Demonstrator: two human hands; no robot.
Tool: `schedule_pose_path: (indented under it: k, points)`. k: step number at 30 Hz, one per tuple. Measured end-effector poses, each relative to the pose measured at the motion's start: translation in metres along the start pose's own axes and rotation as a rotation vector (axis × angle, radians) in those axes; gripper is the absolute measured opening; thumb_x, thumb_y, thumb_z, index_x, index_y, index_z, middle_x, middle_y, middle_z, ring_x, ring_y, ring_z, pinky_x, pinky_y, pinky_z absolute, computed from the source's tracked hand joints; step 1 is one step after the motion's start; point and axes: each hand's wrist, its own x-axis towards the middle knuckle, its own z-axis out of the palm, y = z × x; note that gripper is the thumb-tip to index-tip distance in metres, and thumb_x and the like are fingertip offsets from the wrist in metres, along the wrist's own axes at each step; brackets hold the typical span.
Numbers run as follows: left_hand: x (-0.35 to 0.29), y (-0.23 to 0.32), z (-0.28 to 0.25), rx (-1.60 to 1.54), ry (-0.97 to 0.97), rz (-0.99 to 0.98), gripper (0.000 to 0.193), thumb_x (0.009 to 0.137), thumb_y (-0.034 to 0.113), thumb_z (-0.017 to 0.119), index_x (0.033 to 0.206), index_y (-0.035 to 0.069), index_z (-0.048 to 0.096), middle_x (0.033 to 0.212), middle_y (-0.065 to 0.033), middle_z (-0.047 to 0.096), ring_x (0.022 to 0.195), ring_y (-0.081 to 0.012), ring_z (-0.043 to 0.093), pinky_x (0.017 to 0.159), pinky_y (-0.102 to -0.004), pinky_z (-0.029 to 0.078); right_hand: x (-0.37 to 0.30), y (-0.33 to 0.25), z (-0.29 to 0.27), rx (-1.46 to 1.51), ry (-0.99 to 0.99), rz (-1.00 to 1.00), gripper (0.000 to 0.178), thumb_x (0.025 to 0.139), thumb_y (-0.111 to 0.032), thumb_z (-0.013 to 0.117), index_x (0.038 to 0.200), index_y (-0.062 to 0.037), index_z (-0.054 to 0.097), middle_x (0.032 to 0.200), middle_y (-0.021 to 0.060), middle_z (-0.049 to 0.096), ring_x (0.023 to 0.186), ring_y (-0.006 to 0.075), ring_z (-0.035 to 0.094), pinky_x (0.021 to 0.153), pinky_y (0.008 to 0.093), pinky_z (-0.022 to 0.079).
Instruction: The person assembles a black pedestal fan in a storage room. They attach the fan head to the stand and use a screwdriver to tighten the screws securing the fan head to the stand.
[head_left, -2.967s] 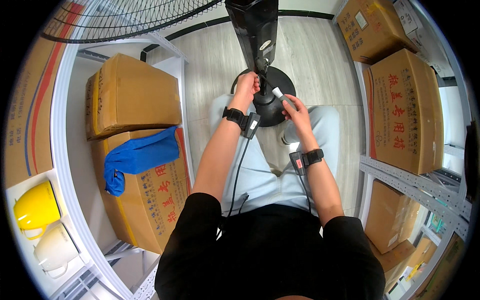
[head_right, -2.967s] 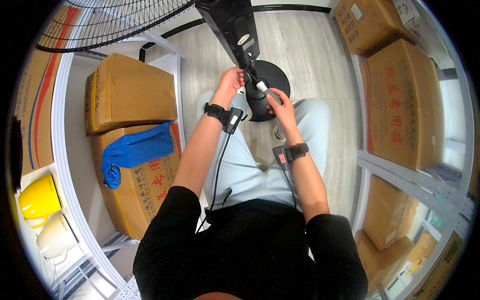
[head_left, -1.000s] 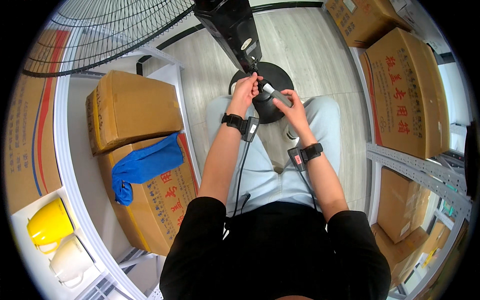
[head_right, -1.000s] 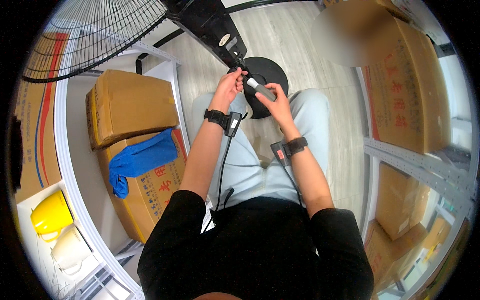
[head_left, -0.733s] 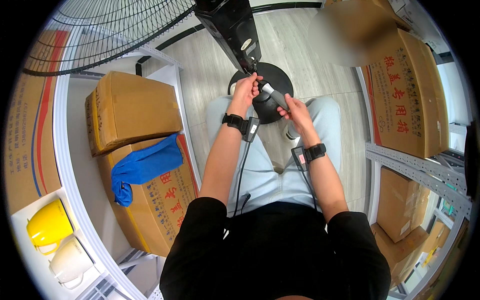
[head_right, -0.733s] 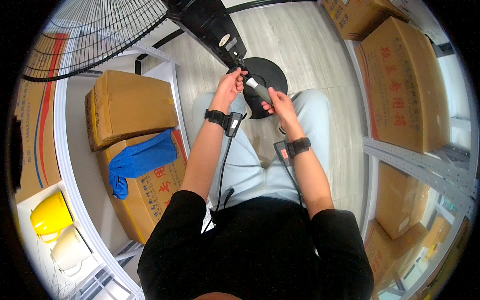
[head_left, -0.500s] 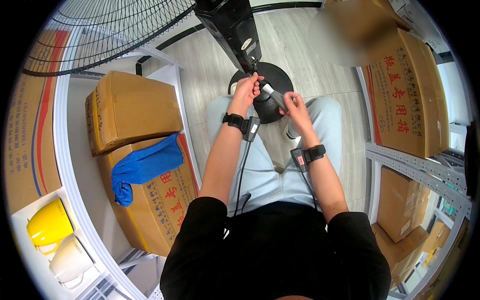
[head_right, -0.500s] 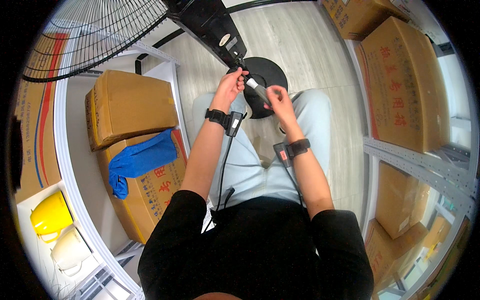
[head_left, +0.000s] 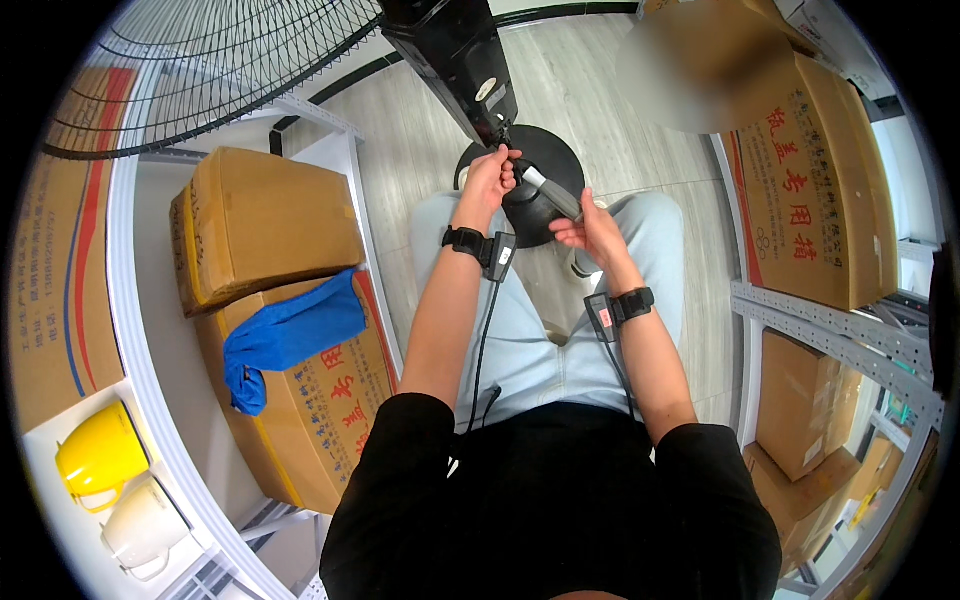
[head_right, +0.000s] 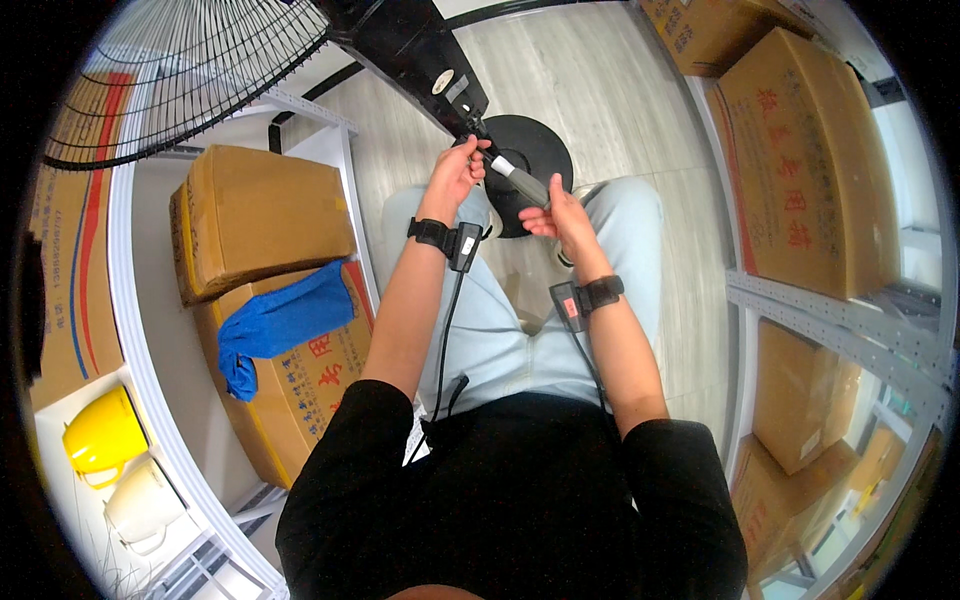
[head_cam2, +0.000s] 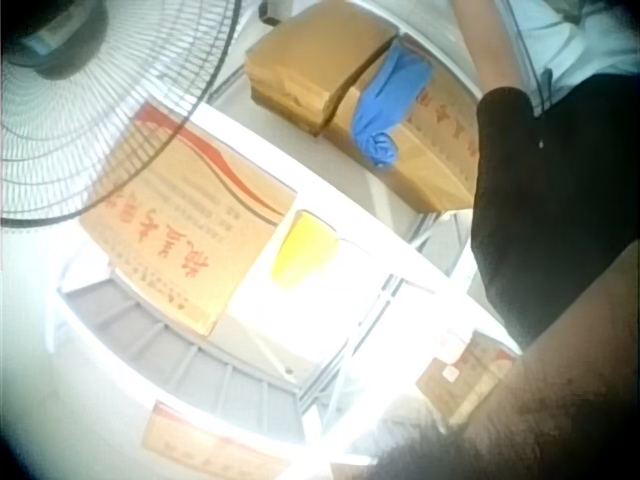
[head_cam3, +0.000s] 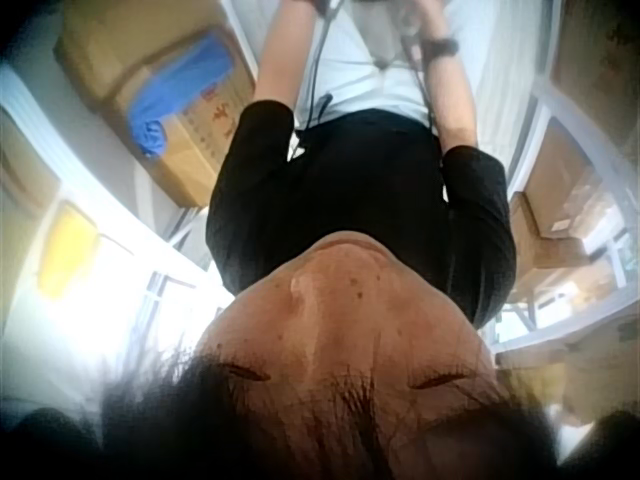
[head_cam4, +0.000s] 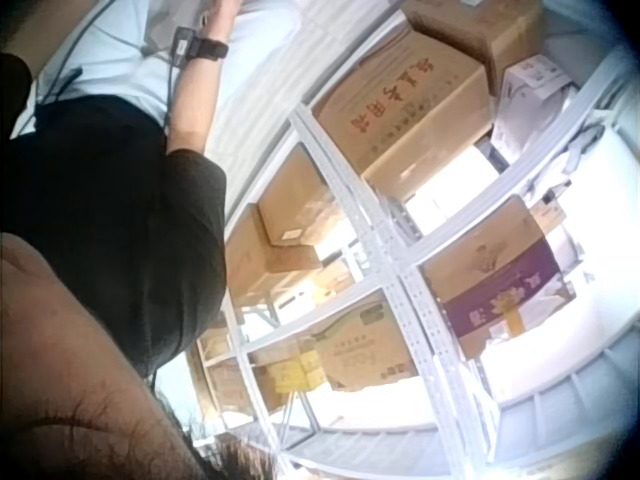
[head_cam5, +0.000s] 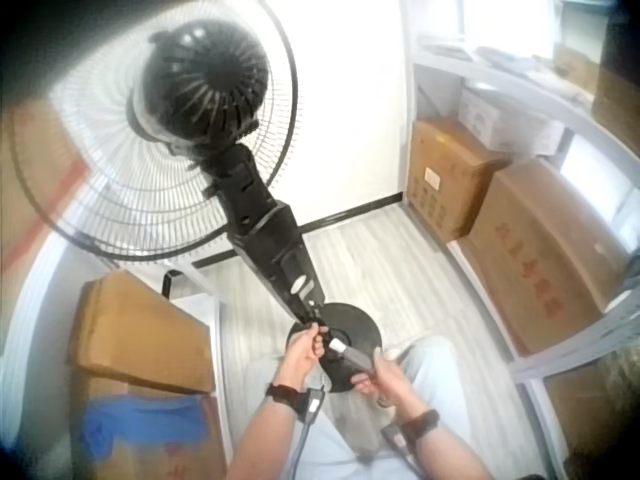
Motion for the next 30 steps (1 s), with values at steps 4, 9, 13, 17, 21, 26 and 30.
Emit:
schedule_pose_path:
  k: [4,9,13,17,21,26,30]
  points:
    - [-0.001,0.001,0.006,-0.003,0.012,-0.006,0.030,0.099,0.025,0.053,0.093,-0.002,0.064,0.065,0.0030,0.043,0.053,-0.0059,0.037,0.046,-0.0221,0.032,0.003,0.007,-0.010,-0.009,-0.032,-0.077,0.035,0.095,-0.032,0.058,0.115,-0.0045,0.052,0.091,0.0098,0.065,0.074,0.0144,0.065,0.066,0.0223,0.053]
    - [0.001,0.001,0.002,0.001,-0.008,0.018,0.028,0.099,0.023,0.054,0.092,-0.002,0.064,0.064,0.0027,0.043,0.053,-0.0064,0.038,0.046,-0.0224,0.033,-0.006,0.012,0.013,-0.044,0.088,-0.339,0.042,0.098,-0.041,0.050,0.114,-0.0017,0.054,0.087,0.0112,0.067,0.069,0.0147,0.065,0.062,0.0224,0.053]
    - [0.001,0.001,0.002,-0.007,0.006,0.009,0.028,0.098,0.023,0.054,0.093,-0.003,0.063,0.064,0.0021,0.043,0.054,-0.0074,0.039,0.046,-0.0231,0.032,-0.006,-0.005,-0.008,-0.003,-0.068,0.105,0.032,0.091,-0.022,0.067,0.116,-0.0069,0.052,0.097,0.0094,0.064,0.077,0.0133,0.065,0.069,0.0225,0.054]
    - [0.001,0.001,0.003,-0.017,0.013,0.011,0.030,0.099,0.025,0.052,0.094,-0.003,0.062,0.065,0.0011,0.044,0.055,-0.0087,0.040,0.048,-0.0240,0.032,0.000,0.014,-0.003,-0.125,0.019,-0.275,0.041,0.096,-0.037,0.056,0.116,-0.0015,0.053,0.092,0.0114,0.067,0.071,0.0141,0.065,0.067,0.0233,0.055]
    - [0.000,0.002,0.004,-0.033,0.014,0.011,0.032,0.099,0.027,0.051,0.094,-0.003,0.062,0.065,0.0007,0.044,0.056,-0.0095,0.040,0.049,-0.0246,0.032,-0.002,0.014,0.009,-0.086,0.134,-0.444,0.048,0.098,-0.043,0.051,0.116,0.0016,0.054,0.087,0.0101,0.067,0.068,0.0123,0.064,0.065,0.0224,0.054]
    - [0.003,0.001,0.000,-0.025,0.013,0.011,0.031,0.099,0.026,0.052,0.092,-0.002,0.062,0.064,0.0011,0.044,0.056,-0.0092,0.040,0.049,-0.0239,0.032,0.004,0.000,-0.020,-0.073,-0.160,0.106,0.031,0.086,-0.018,0.072,0.111,-0.0086,0.055,0.097,0.0017,0.060,0.079,0.0071,0.059,0.067,0.0199,0.051]
    - [0.002,0.002,0.001,0.066,0.046,0.005,0.027,0.095,0.027,0.060,0.090,0.000,0.062,0.063,0.0016,0.045,0.053,-0.0085,0.040,0.046,-0.0231,0.032,-0.003,0.011,-0.002,-0.050,0.019,-0.326,0.030,0.084,-0.016,0.074,0.109,-0.0112,0.058,0.095,-0.0009,0.059,0.081,0.0054,0.055,0.067,0.0195,0.047]
